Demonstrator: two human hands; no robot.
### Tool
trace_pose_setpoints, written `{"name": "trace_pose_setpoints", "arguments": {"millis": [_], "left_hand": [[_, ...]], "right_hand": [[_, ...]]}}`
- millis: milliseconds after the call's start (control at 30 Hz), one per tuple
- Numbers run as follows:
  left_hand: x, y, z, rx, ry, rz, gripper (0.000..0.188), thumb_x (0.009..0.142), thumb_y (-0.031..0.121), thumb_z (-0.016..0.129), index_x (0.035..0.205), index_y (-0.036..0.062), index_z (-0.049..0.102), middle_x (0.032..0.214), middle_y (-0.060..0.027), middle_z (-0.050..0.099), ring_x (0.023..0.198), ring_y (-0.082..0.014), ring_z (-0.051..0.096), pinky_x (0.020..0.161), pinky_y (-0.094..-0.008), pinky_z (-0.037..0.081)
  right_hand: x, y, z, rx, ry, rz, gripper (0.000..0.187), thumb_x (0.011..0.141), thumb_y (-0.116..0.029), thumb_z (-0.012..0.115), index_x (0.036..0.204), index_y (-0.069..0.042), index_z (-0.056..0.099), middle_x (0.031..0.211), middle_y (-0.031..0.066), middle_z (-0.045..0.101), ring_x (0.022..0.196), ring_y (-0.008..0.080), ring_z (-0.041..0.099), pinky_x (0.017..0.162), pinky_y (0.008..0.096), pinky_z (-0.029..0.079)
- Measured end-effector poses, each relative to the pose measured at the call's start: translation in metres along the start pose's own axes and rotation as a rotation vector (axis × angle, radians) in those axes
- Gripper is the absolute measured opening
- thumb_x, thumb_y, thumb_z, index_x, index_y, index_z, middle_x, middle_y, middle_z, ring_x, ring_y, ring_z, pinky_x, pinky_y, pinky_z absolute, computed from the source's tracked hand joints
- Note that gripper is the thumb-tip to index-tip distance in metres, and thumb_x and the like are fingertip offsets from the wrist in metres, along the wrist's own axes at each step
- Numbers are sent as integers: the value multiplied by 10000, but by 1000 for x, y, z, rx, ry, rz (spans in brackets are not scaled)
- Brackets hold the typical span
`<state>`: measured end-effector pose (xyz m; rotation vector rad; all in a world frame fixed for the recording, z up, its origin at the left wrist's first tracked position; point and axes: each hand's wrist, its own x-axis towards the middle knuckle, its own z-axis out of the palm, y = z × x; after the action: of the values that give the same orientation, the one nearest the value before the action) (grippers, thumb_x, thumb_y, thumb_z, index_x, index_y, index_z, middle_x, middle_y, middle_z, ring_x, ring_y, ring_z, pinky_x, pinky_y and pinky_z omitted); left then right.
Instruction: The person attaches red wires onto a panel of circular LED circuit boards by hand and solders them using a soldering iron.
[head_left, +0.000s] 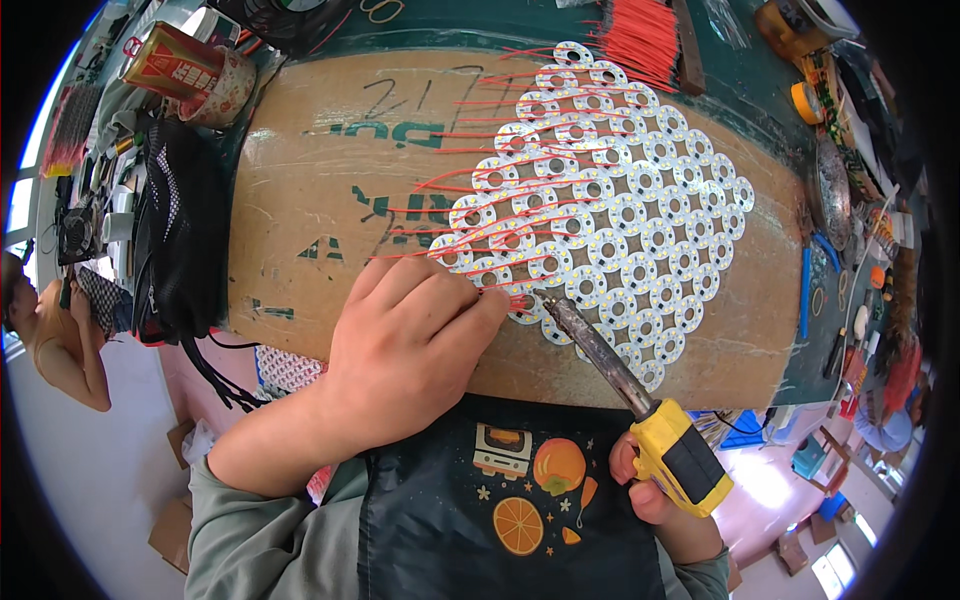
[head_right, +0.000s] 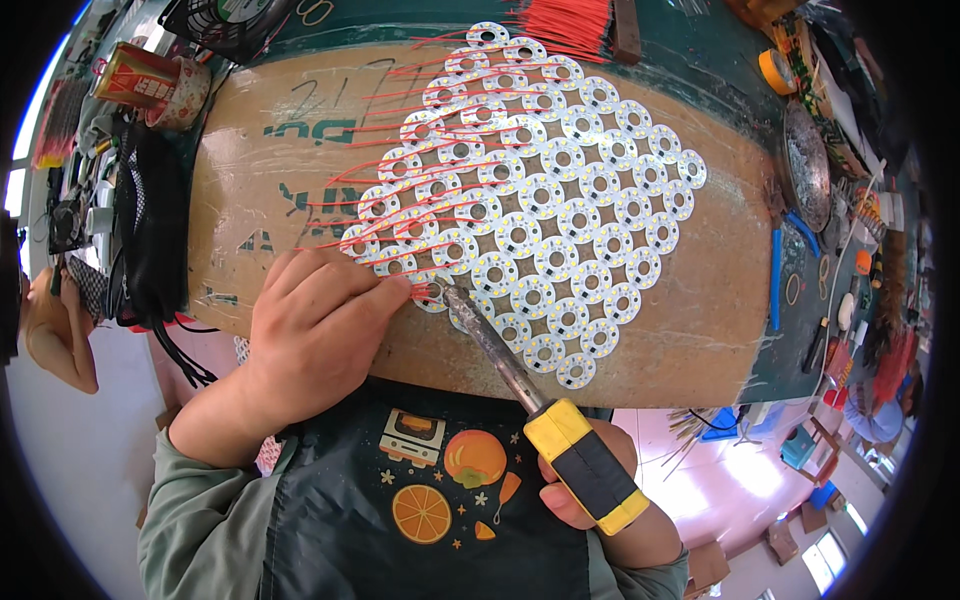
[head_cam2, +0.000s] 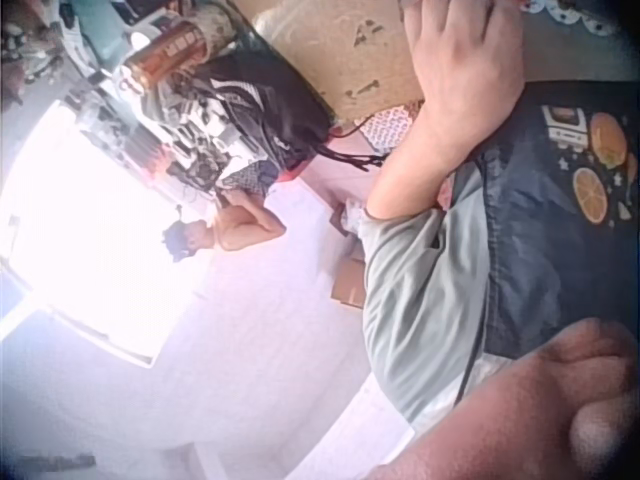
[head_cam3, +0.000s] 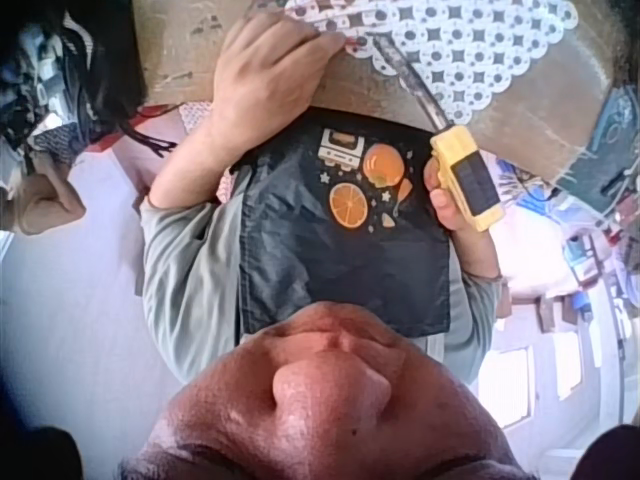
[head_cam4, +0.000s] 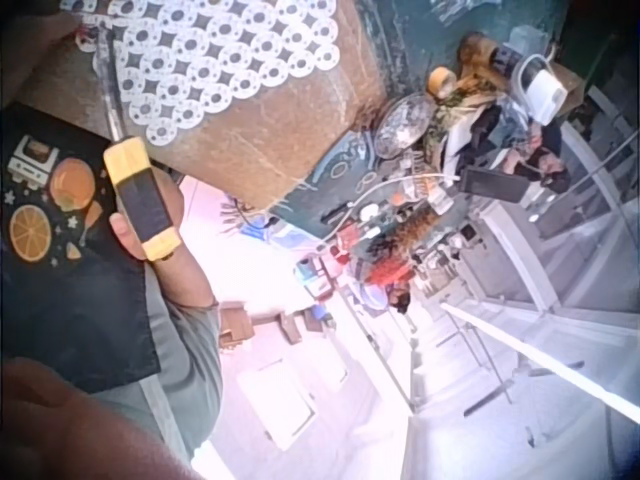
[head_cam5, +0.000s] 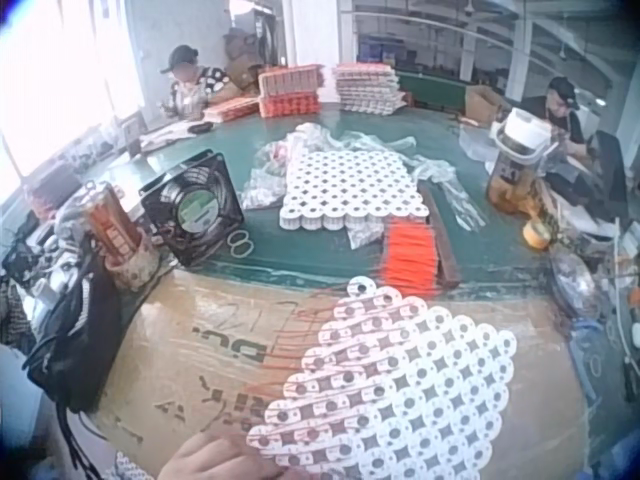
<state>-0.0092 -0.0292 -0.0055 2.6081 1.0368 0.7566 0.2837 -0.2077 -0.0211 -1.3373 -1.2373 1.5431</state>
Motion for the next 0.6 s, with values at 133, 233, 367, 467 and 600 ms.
{"name": "trace_pose_setpoints", "arguments": {"millis": [133, 233, 367, 467, 600], "left_hand": [[2, 2, -2, 20, -50, -13, 351, 676, -5, 775, 1019, 65, 747, 881, -33, 643, 804, -220, 634, 743, -366, 497], [4, 4, -1, 27, -58, -27, 347, 683, -7, 773, 1021, 68, 745, 872, -32, 629, 802, -222, 625, 737, -368, 493], [4, 4, -1, 37, -60, -31, 349, 688, -9, 771, 1026, 69, 745, 864, -33, 616, 799, -225, 617, 734, -369, 492], [4, 3, -1, 38, -64, -34, 351, 690, -13, 768, 1031, 70, 745, 868, -34, 613, 797, -227, 612, 735, -368, 491], [4, 4, -2, 41, -78, -30, 354, 692, -17, 764, 1035, 70, 741, 877, -35, 611, 807, -227, 611, 739, -369, 491]], "right_hand": [[1, -2, 1, -110, -25, -3, 295, 879, -356, 760, 763, -126, 616, 704, 29, 611, 618, 281, 631, 551, 373, 485], [0, -1, 1, -120, -2, 0, 304, 874, -366, 758, 752, -132, 609, 692, 29, 603, 607, 284, 625, 539, 380, 476], [0, -1, 0, -155, -24, 4, 317, 863, -360, 766, 728, -135, 589, 671, 34, 583, 592, 290, 610, 533, 385, 465], [3, 1, -1, -101, -49, -2, 327, 864, -362, 757, 712, -139, 573, 661, 38, 570, 590, 298, 601, 532, 392, 459], [2, 5, -1, -69, -50, -21, 335, 873, -375, 737, 704, -143, 563, 658, 39, 562, 597, 303, 599, 531, 397, 456]]}}
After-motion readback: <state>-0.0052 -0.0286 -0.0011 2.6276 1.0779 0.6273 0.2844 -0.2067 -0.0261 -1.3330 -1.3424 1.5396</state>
